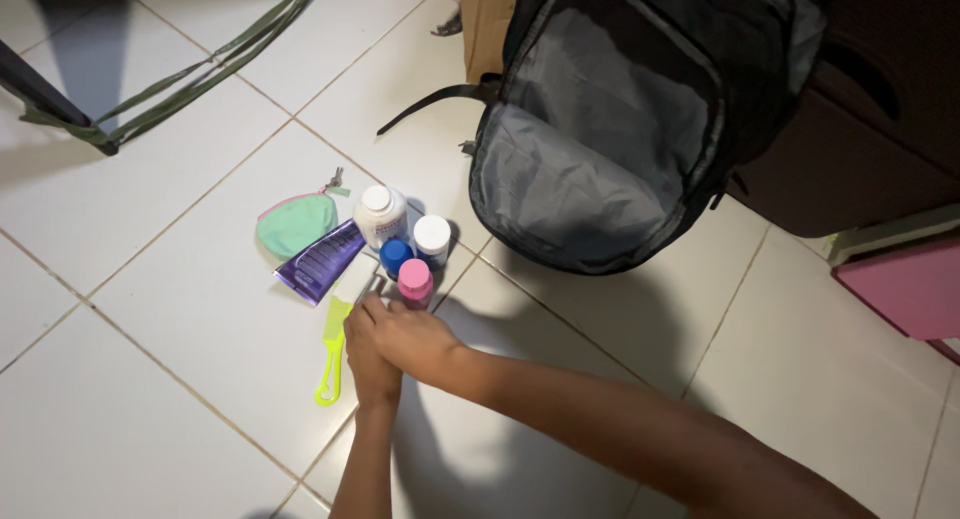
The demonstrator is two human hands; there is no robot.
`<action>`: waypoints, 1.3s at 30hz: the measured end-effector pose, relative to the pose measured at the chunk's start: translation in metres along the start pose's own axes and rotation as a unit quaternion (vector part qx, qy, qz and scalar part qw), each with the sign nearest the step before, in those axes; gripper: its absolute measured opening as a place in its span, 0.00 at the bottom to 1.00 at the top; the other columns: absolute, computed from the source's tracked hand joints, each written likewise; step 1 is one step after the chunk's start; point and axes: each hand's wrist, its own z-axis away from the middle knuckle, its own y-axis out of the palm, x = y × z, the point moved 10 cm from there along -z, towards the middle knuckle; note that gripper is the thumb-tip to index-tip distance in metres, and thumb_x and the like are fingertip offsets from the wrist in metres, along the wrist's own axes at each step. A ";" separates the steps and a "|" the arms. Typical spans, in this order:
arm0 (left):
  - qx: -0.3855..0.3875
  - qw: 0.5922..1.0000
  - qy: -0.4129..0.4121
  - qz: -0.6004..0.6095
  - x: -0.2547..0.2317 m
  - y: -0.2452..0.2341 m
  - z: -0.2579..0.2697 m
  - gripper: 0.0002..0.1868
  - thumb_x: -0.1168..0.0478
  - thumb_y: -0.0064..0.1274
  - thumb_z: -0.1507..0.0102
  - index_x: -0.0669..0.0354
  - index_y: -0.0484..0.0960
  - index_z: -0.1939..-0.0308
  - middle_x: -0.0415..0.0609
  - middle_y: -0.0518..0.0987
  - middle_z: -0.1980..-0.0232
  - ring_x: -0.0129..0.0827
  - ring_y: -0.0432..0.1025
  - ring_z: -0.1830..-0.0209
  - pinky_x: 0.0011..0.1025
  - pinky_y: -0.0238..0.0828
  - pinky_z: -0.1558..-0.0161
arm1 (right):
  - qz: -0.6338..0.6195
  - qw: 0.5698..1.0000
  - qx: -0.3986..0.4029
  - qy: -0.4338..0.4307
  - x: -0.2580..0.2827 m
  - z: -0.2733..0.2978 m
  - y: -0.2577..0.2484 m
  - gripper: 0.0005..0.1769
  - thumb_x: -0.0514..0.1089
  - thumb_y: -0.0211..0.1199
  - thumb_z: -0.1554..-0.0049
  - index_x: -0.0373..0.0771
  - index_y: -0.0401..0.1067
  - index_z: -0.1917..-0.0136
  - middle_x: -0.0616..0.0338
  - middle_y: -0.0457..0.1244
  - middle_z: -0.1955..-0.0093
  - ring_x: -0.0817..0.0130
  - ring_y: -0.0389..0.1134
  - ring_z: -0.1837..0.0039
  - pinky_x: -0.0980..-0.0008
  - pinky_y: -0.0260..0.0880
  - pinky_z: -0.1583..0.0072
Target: The person gathers daily essentials from a desk and a storage unit, including toiletries, a small pouch, a portable fan, and a plastic bag. They place these items on the floor next to an open backpack but do not put them inside during the clip.
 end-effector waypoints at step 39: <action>-0.269 0.940 -0.074 0.197 -0.109 -0.304 -0.025 0.23 0.67 0.40 0.30 0.60 0.68 0.29 0.53 0.70 0.30 0.41 0.66 0.33 0.39 0.64 0.36 | -0.317 0.943 -0.101 -0.014 0.125 -0.087 -0.246 0.36 0.38 0.60 0.43 0.31 0.54 0.23 0.39 0.54 0.23 0.44 0.50 0.21 0.53 0.56 0.26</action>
